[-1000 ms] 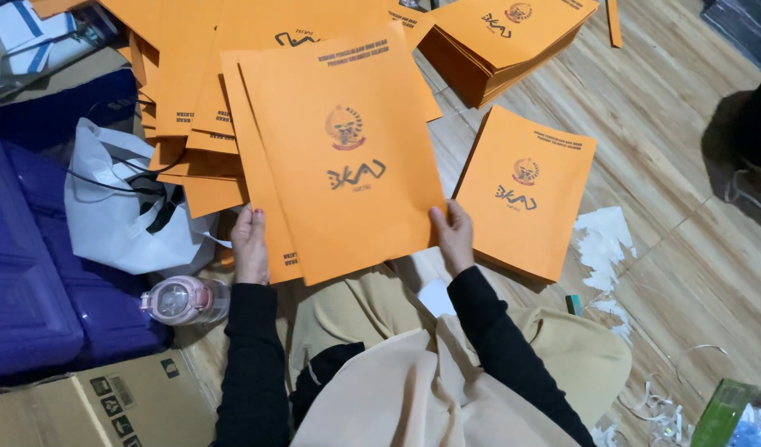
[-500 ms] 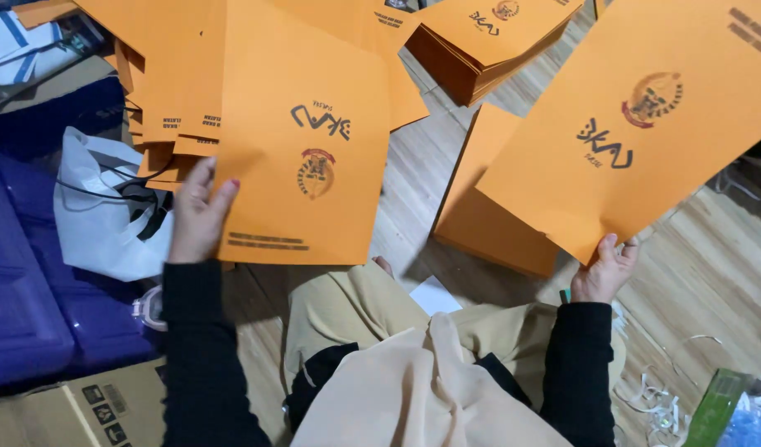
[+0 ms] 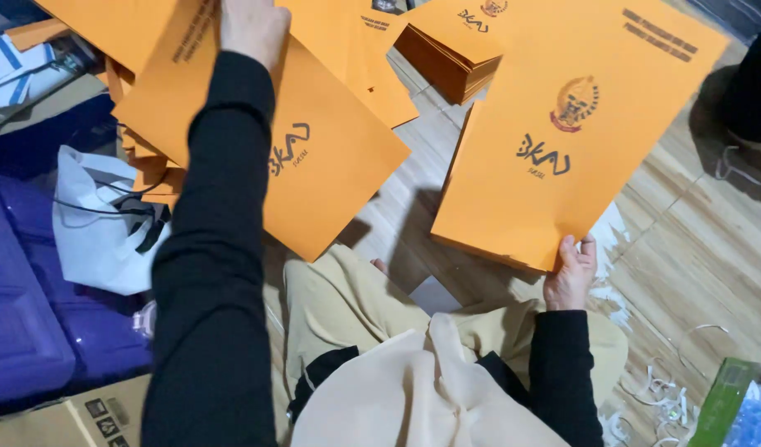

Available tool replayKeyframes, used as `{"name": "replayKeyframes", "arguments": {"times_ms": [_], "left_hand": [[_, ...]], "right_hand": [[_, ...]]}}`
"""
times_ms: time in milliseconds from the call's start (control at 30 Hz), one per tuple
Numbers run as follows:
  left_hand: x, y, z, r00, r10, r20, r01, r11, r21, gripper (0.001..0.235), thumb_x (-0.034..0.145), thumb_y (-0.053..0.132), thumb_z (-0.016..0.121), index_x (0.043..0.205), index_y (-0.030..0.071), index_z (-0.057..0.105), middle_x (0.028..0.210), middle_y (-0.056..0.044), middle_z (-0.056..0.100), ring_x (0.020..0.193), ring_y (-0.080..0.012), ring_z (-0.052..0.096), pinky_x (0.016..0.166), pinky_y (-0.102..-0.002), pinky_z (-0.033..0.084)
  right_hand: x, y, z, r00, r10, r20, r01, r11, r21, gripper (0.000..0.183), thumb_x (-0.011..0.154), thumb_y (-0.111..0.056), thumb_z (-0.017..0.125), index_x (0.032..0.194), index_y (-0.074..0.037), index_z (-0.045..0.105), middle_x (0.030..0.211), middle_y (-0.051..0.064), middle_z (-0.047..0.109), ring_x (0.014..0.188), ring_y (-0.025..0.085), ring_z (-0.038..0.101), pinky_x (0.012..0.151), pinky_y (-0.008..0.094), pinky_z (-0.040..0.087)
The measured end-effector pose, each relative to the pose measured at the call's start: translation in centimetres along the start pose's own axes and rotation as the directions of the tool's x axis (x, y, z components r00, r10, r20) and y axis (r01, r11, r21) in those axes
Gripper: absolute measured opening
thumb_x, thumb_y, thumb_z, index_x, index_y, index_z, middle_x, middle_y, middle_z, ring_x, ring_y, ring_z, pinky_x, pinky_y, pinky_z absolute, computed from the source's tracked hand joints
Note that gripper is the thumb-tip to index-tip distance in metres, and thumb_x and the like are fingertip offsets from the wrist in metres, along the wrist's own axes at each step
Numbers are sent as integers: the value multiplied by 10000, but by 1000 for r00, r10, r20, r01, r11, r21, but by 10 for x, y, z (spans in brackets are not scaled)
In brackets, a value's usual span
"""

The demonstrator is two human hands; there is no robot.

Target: Sorting and stacking orange printed folders on the floor

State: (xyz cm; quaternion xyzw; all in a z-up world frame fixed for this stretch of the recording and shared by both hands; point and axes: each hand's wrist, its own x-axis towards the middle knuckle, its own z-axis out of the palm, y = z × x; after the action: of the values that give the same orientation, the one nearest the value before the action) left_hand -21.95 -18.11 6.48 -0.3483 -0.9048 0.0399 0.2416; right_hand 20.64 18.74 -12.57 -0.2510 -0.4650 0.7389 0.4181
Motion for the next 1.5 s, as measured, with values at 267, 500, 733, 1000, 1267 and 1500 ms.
{"name": "replayKeyframes", "arguments": {"times_ms": [267,500,733,1000,1267,1500], "left_hand": [[-117,95,-72,705,-675,-217,500,690,-523,713,852,60,811,1397,169,365,1424,-108,87,1318,-358,107,1030,-634,61],[-271,111,9,184,-970,161,370,-83,-925,632,857,190,744,1245,232,246,1043,10,264,913,-160,300,867,-343,311],[-241,122,-3,358,-655,665,307,-590,-746,632,802,305,700,1235,-27,380,1180,-212,411,1079,-327,434,878,-608,270],[-311,127,27,617,-514,596,281,-564,-777,331,906,47,446,1236,26,448,1127,-150,562,963,-242,584,821,-441,495],[-302,158,42,522,-646,558,120,-591,-797,247,966,197,415,1158,74,508,1022,-83,598,872,-158,605,783,-353,526],[-282,171,-4,455,-710,537,238,-484,-842,371,953,323,453,1189,43,509,1196,-88,485,1172,-183,399,1026,-411,300]], "right_hand": [[-13,-4,8,994,52,97,-43,994,-96,204,898,-127,569,1088,-80,513,970,119,622,855,227,644,727,356,562],[27,3,105,933,76,352,-53,996,-74,244,904,-116,539,1142,-119,485,1031,102,611,944,223,625,814,372,548],[-10,0,242,732,115,672,-2,986,-167,214,884,-69,558,1097,-57,539,890,91,618,781,186,633,706,334,554],[-48,73,191,715,330,617,-45,902,-430,199,845,-29,532,1042,-20,556,522,70,502,357,165,530,327,239,437],[-89,65,148,824,263,502,-103,941,-324,192,881,-63,550,1070,-31,549,928,66,616,875,122,560,834,301,478],[-81,70,144,846,270,459,-104,930,-353,109,920,-118,507,935,-47,589,687,21,563,659,88,519,646,237,490]]}}
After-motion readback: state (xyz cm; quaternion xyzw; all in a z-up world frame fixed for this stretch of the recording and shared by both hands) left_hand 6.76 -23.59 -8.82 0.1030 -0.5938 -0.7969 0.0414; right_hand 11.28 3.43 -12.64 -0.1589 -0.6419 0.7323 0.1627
